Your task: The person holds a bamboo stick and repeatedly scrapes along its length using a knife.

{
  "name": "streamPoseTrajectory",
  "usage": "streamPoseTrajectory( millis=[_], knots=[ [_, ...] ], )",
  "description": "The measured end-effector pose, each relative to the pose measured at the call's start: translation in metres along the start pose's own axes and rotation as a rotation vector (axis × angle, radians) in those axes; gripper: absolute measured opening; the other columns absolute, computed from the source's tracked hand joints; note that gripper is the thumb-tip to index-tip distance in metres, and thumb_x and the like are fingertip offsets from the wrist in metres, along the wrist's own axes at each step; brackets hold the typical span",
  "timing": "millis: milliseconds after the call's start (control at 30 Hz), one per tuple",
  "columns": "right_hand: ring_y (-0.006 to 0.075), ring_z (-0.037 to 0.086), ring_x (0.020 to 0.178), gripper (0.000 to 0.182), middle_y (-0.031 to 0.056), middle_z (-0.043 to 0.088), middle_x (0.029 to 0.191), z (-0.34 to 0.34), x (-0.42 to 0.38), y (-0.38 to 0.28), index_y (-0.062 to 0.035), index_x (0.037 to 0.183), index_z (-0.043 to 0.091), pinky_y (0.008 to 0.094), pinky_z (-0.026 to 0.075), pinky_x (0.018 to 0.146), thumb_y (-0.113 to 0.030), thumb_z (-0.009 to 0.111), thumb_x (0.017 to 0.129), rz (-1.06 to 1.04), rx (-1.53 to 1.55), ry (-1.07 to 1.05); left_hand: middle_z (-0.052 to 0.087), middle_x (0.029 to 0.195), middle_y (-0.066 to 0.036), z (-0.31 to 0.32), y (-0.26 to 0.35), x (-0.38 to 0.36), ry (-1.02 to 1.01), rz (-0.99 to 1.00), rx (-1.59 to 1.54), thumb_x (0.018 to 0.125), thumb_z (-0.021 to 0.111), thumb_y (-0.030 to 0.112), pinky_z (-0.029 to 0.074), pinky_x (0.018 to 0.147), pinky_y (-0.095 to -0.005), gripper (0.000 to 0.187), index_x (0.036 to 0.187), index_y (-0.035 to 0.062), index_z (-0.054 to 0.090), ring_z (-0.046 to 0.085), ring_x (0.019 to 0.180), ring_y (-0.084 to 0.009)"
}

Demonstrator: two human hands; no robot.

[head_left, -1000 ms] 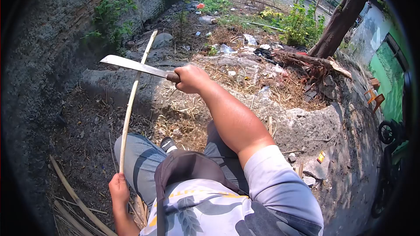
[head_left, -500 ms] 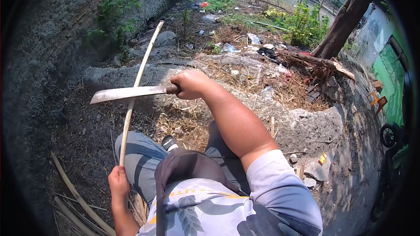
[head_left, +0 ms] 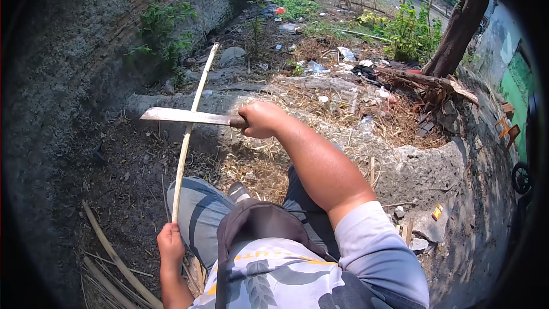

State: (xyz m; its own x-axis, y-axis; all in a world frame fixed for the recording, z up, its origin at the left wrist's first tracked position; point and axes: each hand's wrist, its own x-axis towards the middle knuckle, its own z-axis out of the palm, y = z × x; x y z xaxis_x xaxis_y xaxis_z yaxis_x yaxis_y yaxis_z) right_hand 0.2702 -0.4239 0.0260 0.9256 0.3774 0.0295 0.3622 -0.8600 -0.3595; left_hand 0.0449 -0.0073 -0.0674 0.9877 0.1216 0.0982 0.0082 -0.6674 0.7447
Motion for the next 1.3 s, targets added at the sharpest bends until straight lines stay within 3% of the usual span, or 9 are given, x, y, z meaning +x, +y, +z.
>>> streamPoseTrajectory(
  millis=[67, 100, 267, 367, 600, 800, 967, 1133, 1300],
  knots=[
    [0.0362, 0.072, 0.106, 0.040, 0.0160, 0.076, 0.107, -0.005, -0.005, -0.007, -0.0119, 0.104, 0.075, 0.0487, 0.058, 0.090, -0.044, 0.081, 0.081, 0.026, 0.026, -0.023, 0.044, 0.062, 0.000, -0.004, -0.007, 0.002, 0.004, 0.000, 0.016, 0.111, 0.053, 0.039, 0.037, 0.055, -0.0341, 0.053, 0.075, 0.0013, 0.049, 0.040, 0.064, -0.0101],
    [0.0385, 0.072, 0.099, 0.046, 0.0172, 0.075, 0.099, -0.001, -0.003, -0.003, -0.0098, 0.103, 0.072, 0.0494, 0.057, 0.084, -0.051, 0.080, 0.084, -0.012, 0.017, 0.007, 0.045, 0.062, 0.000, -0.004, -0.007, 0.002, 0.005, -0.008, 0.015, 0.111, 0.054, 0.040, 0.037, 0.055, -0.0344, 0.053, 0.074, 0.0013, 0.049, 0.040, 0.064, -0.0103],
    [0.0385, 0.072, 0.099, 0.043, 0.0162, 0.075, 0.097, 0.005, -0.004, -0.002, -0.0123, 0.101, 0.069, 0.0503, 0.056, 0.083, -0.052, 0.078, 0.088, 0.039, -0.005, 0.059, 0.045, 0.061, 0.000, -0.036, 0.015, 0.015, -0.023, -0.035, 0.073, 0.111, 0.055, 0.040, 0.035, 0.054, -0.0328, 0.055, 0.072, 0.0026, 0.046, 0.038, 0.062, -0.0095],
    [0.0348, 0.073, 0.104, 0.043, 0.0132, 0.076, 0.104, -0.004, -0.004, -0.005, -0.0147, 0.107, 0.071, 0.0490, 0.057, 0.089, -0.053, 0.078, 0.087, 0.065, -0.029, 0.068, 0.044, 0.061, 0.000, -0.030, 0.011, 0.015, 0.013, 0.030, 0.047, 0.111, 0.055, 0.040, 0.034, 0.053, -0.0331, 0.054, 0.073, 0.0028, 0.046, 0.037, 0.063, -0.0093],
    [0.0369, 0.073, 0.100, 0.042, 0.0145, 0.076, 0.099, -0.011, -0.011, -0.016, -0.0138, 0.102, 0.072, 0.0496, 0.058, 0.086, -0.051, 0.080, 0.085, 0.014, -0.009, 0.128, 0.042, 0.061, 0.000, -0.020, 0.018, 0.011, 0.031, 0.027, 0.037, 0.111, 0.054, 0.040, 0.033, 0.053, -0.0338, 0.054, 0.074, 0.0025, 0.046, 0.036, 0.063, -0.0092],
    [0.0358, 0.074, 0.091, 0.042, 0.0129, 0.076, 0.091, -0.007, -0.014, -0.029, -0.0139, 0.095, 0.073, 0.0489, 0.059, 0.080, -0.053, 0.081, 0.081, -0.149, -0.081, 0.080, 0.042, 0.060, -0.001, -0.016, 0.017, 0.011, 0.022, 0.028, 0.061, 0.111, 0.054, 0.039, 0.033, 0.053, -0.0337, 0.053, 0.074, 0.0022, 0.045, 0.037, 0.062, -0.0096],
    [0.0399, 0.072, 0.086, 0.043, 0.0156, 0.073, 0.084, -0.027, -0.018, -0.018, -0.0133, 0.093, 0.070, 0.0520, 0.055, 0.073, -0.053, 0.082, 0.082, -0.235, -0.014, 0.157, 0.042, 0.060, 0.000, -0.019, 0.012, 0.009, 0.052, 0.083, 0.050, 0.111, 0.055, 0.042, 0.033, 0.052, -0.0335, 0.055, 0.073, 0.0032, 0.044, 0.037, 0.062, -0.0095],
    [0.0406, 0.071, 0.091, 0.043, 0.0194, 0.074, 0.093, -0.041, -0.017, 0.014, -0.0114, 0.102, 0.072, 0.0488, 0.055, 0.078, -0.051, 0.080, 0.087, 0.091, 0.183, 0.366, 0.041, 0.060, 0.000, -0.024, 0.014, 0.007, 0.063, 0.091, 0.030, 0.110, 0.055, 0.045, 0.033, 0.052, -0.0332, 0.057, 0.073, 0.0032, 0.044, 0.037, 0.061, -0.0098],
    [0.0415, 0.071, 0.089, 0.042, 0.0179, 0.074, 0.090, -0.034, -0.020, 0.014, -0.0096, 0.099, 0.071, 0.0493, 0.056, 0.076, -0.049, 0.081, 0.086, 0.006, 0.187, 0.303, 0.043, 0.059, -0.004, -0.010, 0.033, 0.012, 0.057, 0.134, 0.040, 0.110, 0.055, 0.044, 0.035, 0.052, -0.0354, 0.057, 0.073, 0.0020, 0.044, 0.038, 0.060, -0.0113]
  ],
)
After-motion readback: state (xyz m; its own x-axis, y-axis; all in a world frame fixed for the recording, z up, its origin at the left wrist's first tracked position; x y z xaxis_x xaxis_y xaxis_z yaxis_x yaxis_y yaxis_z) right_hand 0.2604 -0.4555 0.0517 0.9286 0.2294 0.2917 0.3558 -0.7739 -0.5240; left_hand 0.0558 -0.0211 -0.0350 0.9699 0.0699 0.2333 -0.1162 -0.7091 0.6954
